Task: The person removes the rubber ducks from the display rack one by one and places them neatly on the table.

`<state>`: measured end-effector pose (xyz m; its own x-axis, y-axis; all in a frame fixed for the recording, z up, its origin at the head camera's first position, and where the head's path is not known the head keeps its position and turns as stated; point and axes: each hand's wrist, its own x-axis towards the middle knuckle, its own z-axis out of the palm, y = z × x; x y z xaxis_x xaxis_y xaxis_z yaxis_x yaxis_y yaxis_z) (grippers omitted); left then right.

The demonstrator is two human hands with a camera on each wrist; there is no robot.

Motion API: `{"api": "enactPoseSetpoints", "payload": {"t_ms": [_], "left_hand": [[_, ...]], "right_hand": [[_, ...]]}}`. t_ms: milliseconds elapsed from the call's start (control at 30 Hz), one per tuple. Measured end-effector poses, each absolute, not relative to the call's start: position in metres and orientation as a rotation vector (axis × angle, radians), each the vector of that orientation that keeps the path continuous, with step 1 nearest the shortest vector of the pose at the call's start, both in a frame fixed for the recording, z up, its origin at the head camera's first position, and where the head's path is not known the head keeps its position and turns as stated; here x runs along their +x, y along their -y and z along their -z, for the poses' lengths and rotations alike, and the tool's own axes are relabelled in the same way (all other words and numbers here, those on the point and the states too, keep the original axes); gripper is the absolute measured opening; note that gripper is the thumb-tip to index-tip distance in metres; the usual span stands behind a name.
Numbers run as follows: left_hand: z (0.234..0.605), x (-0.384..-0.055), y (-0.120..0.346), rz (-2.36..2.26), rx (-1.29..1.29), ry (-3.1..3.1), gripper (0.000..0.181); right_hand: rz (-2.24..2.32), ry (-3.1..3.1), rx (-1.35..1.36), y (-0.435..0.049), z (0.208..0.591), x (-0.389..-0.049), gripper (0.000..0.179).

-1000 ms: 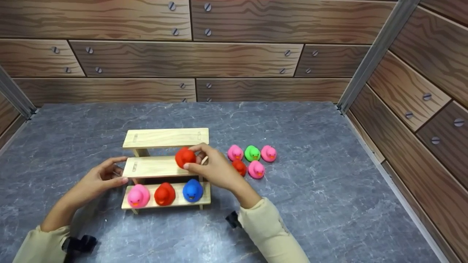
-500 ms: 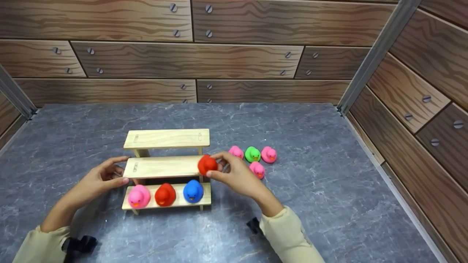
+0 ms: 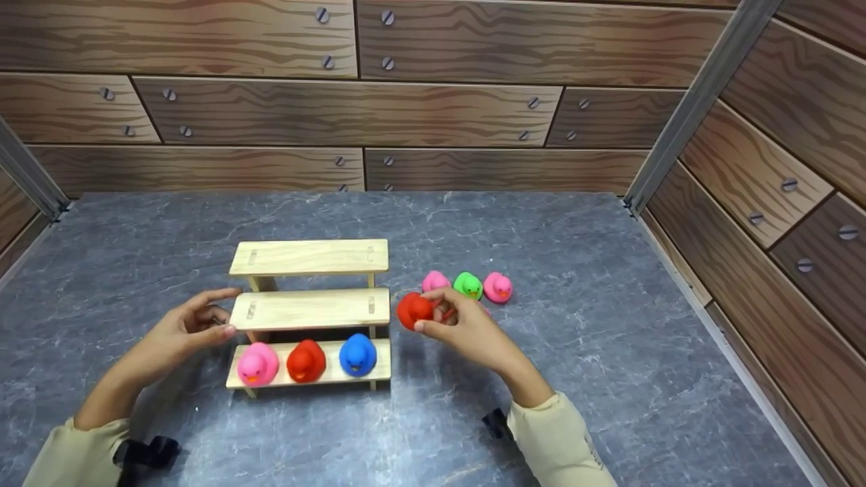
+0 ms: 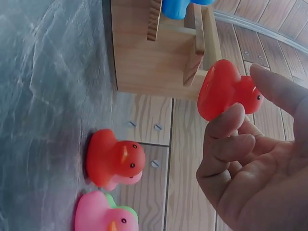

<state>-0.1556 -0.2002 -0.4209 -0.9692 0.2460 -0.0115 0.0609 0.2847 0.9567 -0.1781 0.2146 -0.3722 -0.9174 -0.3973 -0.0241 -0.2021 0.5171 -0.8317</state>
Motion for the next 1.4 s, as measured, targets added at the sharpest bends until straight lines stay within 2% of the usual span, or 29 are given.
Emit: {"api": "enactPoseSetpoints", "payload": {"t_ms": [200, 633, 967, 1400], "left_hand": [[0.42, -0.155, 0.2, -1.774, 0.291, -2.369, 0.063], [0.422, -0.156, 0.199, -1.761, 0.259, -2.385, 0.062], [0.421, -0.156, 0.199, -1.727, 0.244, -2.407, 0.062], [0.422, -0.156, 0.2, -1.727, 0.227, -2.392, 0.062]], "right_hand": [[1.391, -2.546, -0.524, -0.226, 0.368, -0.181, 0.039], [1.383, -2.541, -0.468, -0.268, 0.354, -0.184, 0.046], [1.344, -2.574, -0.438, -0.294, 0.349, -0.188, 0.042], [1.241, -2.609, -0.361, -0.318, 0.36, -0.198, 0.044]]}}
